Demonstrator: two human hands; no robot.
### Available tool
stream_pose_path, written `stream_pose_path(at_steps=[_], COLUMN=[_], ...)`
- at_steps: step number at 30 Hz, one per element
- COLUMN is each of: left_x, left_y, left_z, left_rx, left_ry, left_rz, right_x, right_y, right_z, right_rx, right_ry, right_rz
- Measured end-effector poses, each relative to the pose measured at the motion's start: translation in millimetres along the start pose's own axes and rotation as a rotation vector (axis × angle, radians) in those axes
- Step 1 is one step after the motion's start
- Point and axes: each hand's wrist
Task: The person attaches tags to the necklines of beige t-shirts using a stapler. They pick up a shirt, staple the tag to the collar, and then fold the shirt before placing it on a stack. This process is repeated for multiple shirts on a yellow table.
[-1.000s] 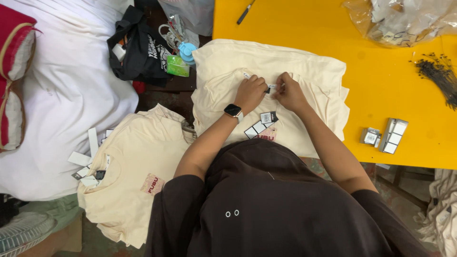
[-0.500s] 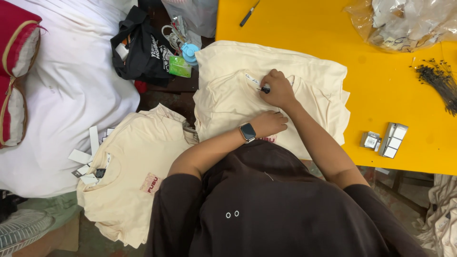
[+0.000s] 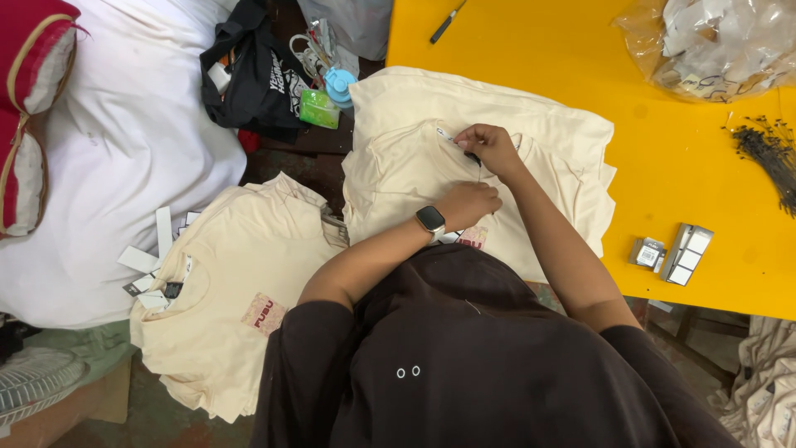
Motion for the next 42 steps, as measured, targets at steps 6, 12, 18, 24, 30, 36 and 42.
stream_pose_path(at_steps=[6, 12, 18, 24, 30, 36, 42], left_x=[-51.4, -57.4, -60.4, -56.1, -63.3, -67.6, -75.0], left_y=[34.1, -8.1, -6.2, -13.2, -5.8, 3.6, 6.2], left_z=[-15.8, -25.9, -25.2, -22.4, -24.4, -24.1, -23.2], left_rx=[0.38, 0.53, 0.56, 0.541, 0.537, 0.491, 0.43], left_ry=[-0.846, -1.073, -1.073, -1.033, -1.016, -1.009, -0.989], left_rz=[-0.949, -1.289, -1.343, -1.324, -1.325, -1.275, -1.116], right_x=[-36.8, -4.1, -22.0, -39.3, -36.4, -46.6, -35.6], right_y=[4.6, 8.6, 11.9, 14.6, 13.4, 15.3, 13.2], right_z=[-20.0, -22.8, -31.2, -38.8, -37.6, -40.2, -40.0], right_rx=[0.079, 0.193, 0.201, 0.225, 0.231, 0.196, 0.174], right_ry=[-0.006, -0.093, -0.309, -0.412, -0.422, -0.428, -0.432], right_rz=[0.192, 0.146, -0.093, -0.245, -0.27, -0.304, -0.428])
Point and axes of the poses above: each hand's wrist, its own z-axis towards the middle knuckle, its own y-axis out of the palm, x = y × z, and after that the axes turned 2 degrees about -y, right-handed
